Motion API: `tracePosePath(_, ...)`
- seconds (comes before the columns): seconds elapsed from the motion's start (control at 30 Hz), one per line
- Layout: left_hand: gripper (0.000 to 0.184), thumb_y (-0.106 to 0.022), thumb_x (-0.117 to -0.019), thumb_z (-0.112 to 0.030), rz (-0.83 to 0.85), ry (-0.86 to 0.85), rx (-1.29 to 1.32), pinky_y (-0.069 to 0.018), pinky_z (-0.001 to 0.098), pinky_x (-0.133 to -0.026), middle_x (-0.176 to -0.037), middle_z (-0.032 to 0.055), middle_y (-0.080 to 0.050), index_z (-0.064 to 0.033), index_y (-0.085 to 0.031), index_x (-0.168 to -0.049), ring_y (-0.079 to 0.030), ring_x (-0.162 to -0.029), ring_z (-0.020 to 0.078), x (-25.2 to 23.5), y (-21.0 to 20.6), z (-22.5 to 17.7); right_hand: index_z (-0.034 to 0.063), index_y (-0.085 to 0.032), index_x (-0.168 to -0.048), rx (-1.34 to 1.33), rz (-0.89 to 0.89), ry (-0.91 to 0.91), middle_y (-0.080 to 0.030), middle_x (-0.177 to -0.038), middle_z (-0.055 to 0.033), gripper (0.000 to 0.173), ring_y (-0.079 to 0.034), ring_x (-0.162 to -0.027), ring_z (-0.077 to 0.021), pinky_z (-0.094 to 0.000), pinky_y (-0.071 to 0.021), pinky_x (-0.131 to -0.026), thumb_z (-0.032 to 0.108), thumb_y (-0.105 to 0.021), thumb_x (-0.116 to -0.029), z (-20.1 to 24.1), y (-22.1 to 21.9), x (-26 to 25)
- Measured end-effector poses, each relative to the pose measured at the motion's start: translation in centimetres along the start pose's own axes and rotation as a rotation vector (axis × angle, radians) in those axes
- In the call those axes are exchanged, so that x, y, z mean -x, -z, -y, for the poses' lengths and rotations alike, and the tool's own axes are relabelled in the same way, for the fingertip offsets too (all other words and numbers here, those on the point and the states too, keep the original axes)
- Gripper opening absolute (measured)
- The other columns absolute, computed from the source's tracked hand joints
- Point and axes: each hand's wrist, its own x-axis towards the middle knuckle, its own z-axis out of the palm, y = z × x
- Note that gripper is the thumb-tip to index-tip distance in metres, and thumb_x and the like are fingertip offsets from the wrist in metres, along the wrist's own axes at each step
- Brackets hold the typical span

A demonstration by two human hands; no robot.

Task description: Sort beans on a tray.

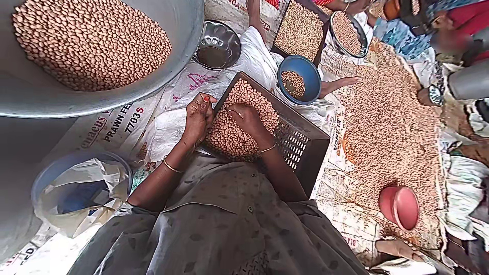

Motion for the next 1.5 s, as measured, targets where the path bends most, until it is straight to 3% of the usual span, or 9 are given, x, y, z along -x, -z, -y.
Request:
tracePosePath(0.07,0.028,-0.035,-0.1113,-0.018,0.003,0.0,0.009,-0.0317,0.0148,-0.04,-0.054,-0.0105,-0.041,-0.0139,-0.06,-0.1,-0.035,-0.041,0.0001,0.0,0.1,0.0,0.0002,-0.071,-0.107,-0.504,-0.119,-0.094,-0.07,-0.088,-0.0045,0.017,-0.062,-0.072,-0.0052,-0.0208,-0.0525,-0.069,0.006,-0.057,-0.1002,-0.6,1.3,0.4)
tracePosePath(0.1,0.028,-0.035,-0.1113,-0.018,0.002,0.002,0.013,-0.0316,0.0148,-0.04,-0.054,-0.0106,-0.041,-0.0138,-0.061,-0.1,-0.035,-0.041,0.0,0.0,0.2,0.0,0.0038,-0.069,-0.101,-0.774,-0.183,-0.149,-0.06,-0.071,0.0003,0.014,-0.046,-0.051,-0.0011,-0.0155,-0.0392,-0.047,0.006,-0.055,-0.0995,-0.4,1.8,1.0)
tracePosePath(0.17,0.029,-0.034,-0.1113,-0.018,0.001,0.009,0.017,-0.0313,0.0146,-0.04,-0.054,-0.0106,-0.041,-0.0137,-0.061,-0.1,-0.035,-0.041,-0.0002,0.0,0.1,0.1,0.012,-0.062,-0.095,-1.107,-0.154,-0.189,-0.048,-0.062,0.0032,0.014,-0.027,-0.037,0.0004,-0.0136,-0.0212,-0.034,0.013,-0.048,-0.0994,0.0,2.9,2.3)
tracePosePath(0.33,0.028,-0.035,-0.1113,-0.019,0.009,0.008,0.009,-0.0313,0.0146,-0.04,-0.054,-0.0112,-0.041,-0.0143,-0.06,-0.1,-0.035,-0.041,-0.0003,-0.1,0.0,0.0,0.0032,-0.071,-0.097,-0.645,-0.036,-0.136,-0.056,-0.07,0.0045,0.024,-0.046,-0.057,-0.0008,-0.0176,-0.0391,-0.053,0.014,-0.051,-0.1059,0.4,0.6,0.0)
tracePosePath(0.43,0.028,-0.034,-0.1113,-0.018,-0.001,0.009,0.012,-0.0316,0.0146,-0.04,-0.053,-0.0107,-0.041,-0.0137,-0.06,-0.1,-0.035,-0.041,-0.0003,-0.1,0.0,-0.1,0.0,-0.074,-0.11,-0.074,0.07,-0.114,-0.073,-0.095,-0.0169,0.027,-0.071,-0.089,-0.0289,-0.0493,-0.055,-0.083,0.017,-0.053,-0.1051,2.0,-0.6,-0.4)
tracePosePath(0.57,0.03,-0.033,-0.1114,-0.017,-0.011,0.015,0.007,-0.0309,0.0144,-0.039,-0.052,-0.011,-0.04,-0.0137,-0.06,-0.099,-0.035,-0.04,-0.0008,-0.1,-0.2,-0.2,0.0015,-0.07,-0.117,0.244,0.192,-0.175,-0.073,-0.1,-0.0207,0.029,-0.071,-0.092,-0.04,-0.0574,-0.0542,-0.079,0.02,-0.051,-0.1064,4.4,-0.6,-0.5)
tracePosePath(0.83,0.029,-0.033,-0.1106,-0.016,-0.01,0.008,-0.018,-0.0313,0.0142,-0.04,-0.053,-0.0114,-0.042,-0.0141,-0.06,-0.099,-0.036,-0.04,-0.001,-0.1,-0.3,-0.2,-0.0011,-0.065,-0.119,0.209,0.222,-0.264,-0.071,-0.102,-0.022,0.027,-0.07,-0.097,-0.0402,-0.0575,-0.0531,-0.081,0.018,-0.054,-0.1042,5.1,-0.7,-1.1)
tracePosePath(1.07,0.029,-0.033,-0.1113,-0.017,0.003,0.006,-0.009,-0.0312,0.0142,-0.039,-0.052,-0.0109,-0.041,-0.0137,-0.06,-0.099,-0.035,-0.04,-0.0008,-0.1,-0.2,-0.1,-0.0008,-0.072,-0.111,-0.228,0.106,-0.256,-0.073,-0.103,-0.0167,0.019,-0.07,-0.094,-0.0256,-0.0454,-0.0548,-0.088,0.011,-0.062,-0.0996,2.1,-1.2,-1.1)
tracePosePath(1.5,0.029,-0.034,-0.1107,-0.017,0.003,0.006,-0.038,-0.032,0.0148,-0.041,-0.053,-0.0111,-0.041,-0.0138,-0.06,-0.1,-0.036,-0.041,-0.0002,-0.2,-0.1,0.0,-0.0012,-0.071,-0.11,-0.111,0.194,-0.309,-0.071,-0.107,-0.0186,0.021,-0.068,-0.102,-0.0314,-0.0515,-0.0526,-0.091,0.014,-0.063,-0.0995,3.0,-1.4,-1.3)
